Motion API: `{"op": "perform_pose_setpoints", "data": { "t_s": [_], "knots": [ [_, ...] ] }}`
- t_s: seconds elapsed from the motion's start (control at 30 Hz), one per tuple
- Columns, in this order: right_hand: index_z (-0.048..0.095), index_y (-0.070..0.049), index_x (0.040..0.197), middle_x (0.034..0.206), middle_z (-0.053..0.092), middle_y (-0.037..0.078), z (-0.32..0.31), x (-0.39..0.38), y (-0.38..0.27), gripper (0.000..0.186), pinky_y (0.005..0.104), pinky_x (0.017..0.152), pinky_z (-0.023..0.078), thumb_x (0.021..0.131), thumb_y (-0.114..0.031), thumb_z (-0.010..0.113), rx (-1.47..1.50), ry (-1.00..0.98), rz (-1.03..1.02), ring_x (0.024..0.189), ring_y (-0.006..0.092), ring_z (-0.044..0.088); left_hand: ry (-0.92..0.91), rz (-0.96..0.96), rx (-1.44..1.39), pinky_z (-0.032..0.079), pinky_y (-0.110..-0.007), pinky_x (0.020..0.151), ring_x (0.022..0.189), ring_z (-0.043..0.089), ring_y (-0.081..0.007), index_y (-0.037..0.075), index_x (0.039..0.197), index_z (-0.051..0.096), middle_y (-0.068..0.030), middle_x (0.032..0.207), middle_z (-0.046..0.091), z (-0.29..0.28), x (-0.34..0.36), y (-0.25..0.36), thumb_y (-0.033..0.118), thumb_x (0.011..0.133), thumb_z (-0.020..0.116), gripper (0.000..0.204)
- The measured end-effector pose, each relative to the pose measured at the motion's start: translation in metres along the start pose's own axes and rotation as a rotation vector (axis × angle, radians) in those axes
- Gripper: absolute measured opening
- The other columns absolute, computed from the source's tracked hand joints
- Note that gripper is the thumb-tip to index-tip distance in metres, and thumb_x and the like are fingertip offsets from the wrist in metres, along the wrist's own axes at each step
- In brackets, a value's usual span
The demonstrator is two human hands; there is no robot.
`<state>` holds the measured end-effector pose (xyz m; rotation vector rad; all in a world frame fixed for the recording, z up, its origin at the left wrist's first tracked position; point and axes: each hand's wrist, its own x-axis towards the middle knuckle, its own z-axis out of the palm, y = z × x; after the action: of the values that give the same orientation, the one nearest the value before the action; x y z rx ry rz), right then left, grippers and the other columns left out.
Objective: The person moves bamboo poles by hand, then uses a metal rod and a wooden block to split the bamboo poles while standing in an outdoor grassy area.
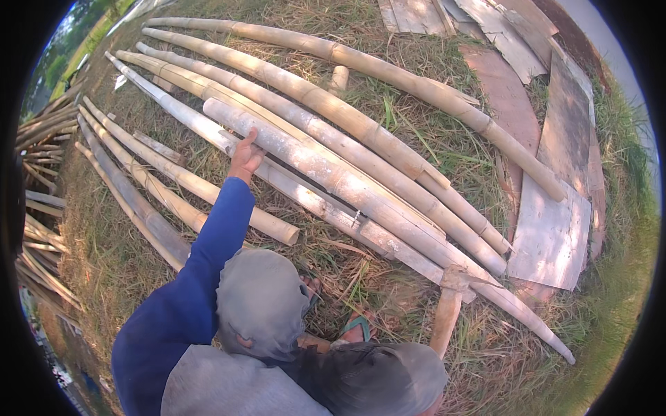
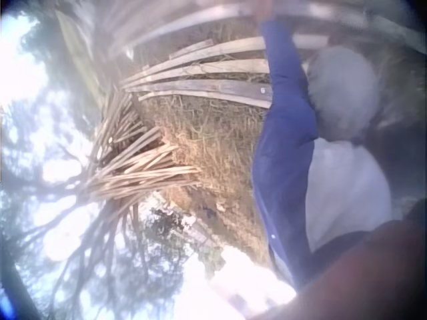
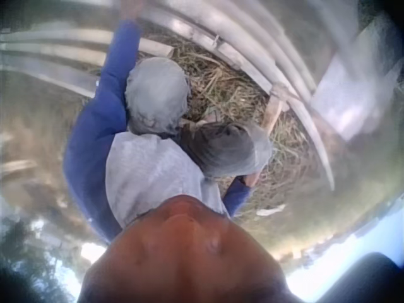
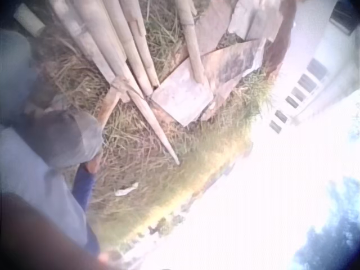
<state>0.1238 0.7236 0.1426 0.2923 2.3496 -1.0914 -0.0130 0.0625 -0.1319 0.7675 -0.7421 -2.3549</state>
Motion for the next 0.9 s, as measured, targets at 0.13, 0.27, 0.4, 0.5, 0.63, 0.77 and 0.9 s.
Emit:
{"op": "perform_pose_setpoints", "data": {
  "t_s": [0.13, 0.27, 0.4, 0.5, 0.63, 0.77, 0.9],
  "knots": [
    [0.051, 0.0, 0.129, 0.111, 0.064, 0.009, -0.017, -0.009, 0.002, 0.056, 0.0362, 0.083, 0.051, 0.094, -0.042, 0.063, 0.124, 0.127, -0.111, 0.1, 0.0232, 0.063, 0.096, 0.036, 0.199, 0.048, -0.048, 0.098, 0.117, 0.057, -0.0291, 0.004, 0.133, 0.05, -0.0102, 0.126, 0.058, 0.067, -0.027, 0.02, 0.04, 0.079, 0.084, 0.073],
    [0.048, 0.002, 0.129, 0.085, 0.059, 0.006, -0.013, -0.009, -0.019, 0.066, 0.0296, 0.058, 0.051, 0.091, -0.05, 0.065, 0.541, 0.302, -0.12, 0.069, 0.0163, 0.06, -0.115, 0.272, -0.046, 0.05, -0.047, 0.098, 0.115, 0.058, -0.0274, 0.011, 0.133, 0.048, -0.0088, 0.122, 0.06, 0.109, -0.034, 0.037, 0.077, 0.078, 0.06, 0.087],
    [0.045, 0.004, 0.13, 0.067, 0.049, 0.002, -0.026, -0.026, -0.013, 0.076, 0.0244, 0.035, 0.039, 0.087, -0.056, 0.067, 0.575, 0.251, -0.082, 0.044, 0.0108, 0.048, -0.222, 0.16, -0.376, 0.043, -0.056, 0.103, 0.112, 0.059, -0.0329, 0.003, 0.131, 0.049, -0.0123, 0.117, 0.06, 0.135, -0.054, 0.014, 0.06, 0.085, 0.063, 0.074],
    [0.045, 0.005, 0.131, 0.071, 0.046, -0.001, -0.022, -0.03, -0.019, 0.083, 0.0211, 0.044, 0.035, 0.085, -0.06, 0.068, 0.523, 0.253, -0.057, 0.053, 0.0073, 0.044, -0.32, 0.12, -0.322, 0.047, -0.055, 0.096, 0.098, 0.061, -0.0347, 0.0, 0.118, 0.053, -0.0145, 0.107, 0.061, 0.095, -0.03, 0.03, 0.04, 0.085, 0.065, 0.054],
    [0.05, 0.005, 0.13, 0.082, 0.044, -0.002, -0.014, -0.029, -0.034, 0.079, 0.0211, 0.059, 0.03, 0.086, -0.059, 0.066, 0.506, 0.285, -0.034, 0.068, 0.0064, 0.038, 0.148, 0.112, -0.106, 0.055, -0.049, 0.082, 0.089, 0.063, -0.0342, -0.002, 0.109, 0.055, -0.0166, 0.099, 0.062, 0.153, -0.02, 0.019, 0.027, 0.084, 0.069, 0.041],
    [0.046, 0.005, 0.135, 0.081, 0.053, 0.003, -0.001, 0.001, -0.044, 0.082, 0.0224, 0.054, 0.037, 0.088, -0.06, 0.063, 0.384, 0.227, -0.135, 0.063, 0.0077, 0.046, 0.491, 0.045, 0.337, 0.055, -0.041, 0.087, 0.101, 0.064, -0.0319, -0.01, 0.121, 0.052, -0.02, 0.118, 0.061, 0.112, 0.029, 0.0, 0.023, 0.082, 0.07, 0.054],
    [0.04, 0.002, 0.143, 0.078, 0.065, 0.012, 0.018, 0.041, -0.038, 0.077, 0.0302, 0.052, 0.048, 0.093, -0.054, 0.059, 0.174, 0.146, -0.249, 0.06, 0.0161, 0.063, 0.55, 0.006, 0.381, 0.055, -0.041, 0.089, 0.106, 0.064, -0.0328, -0.012, 0.123, 0.049, -0.0227, 0.124, 0.059, 0.088, 0.028, -0.013, 0.026, 0.081, 0.073, 0.061]
  ]
}}
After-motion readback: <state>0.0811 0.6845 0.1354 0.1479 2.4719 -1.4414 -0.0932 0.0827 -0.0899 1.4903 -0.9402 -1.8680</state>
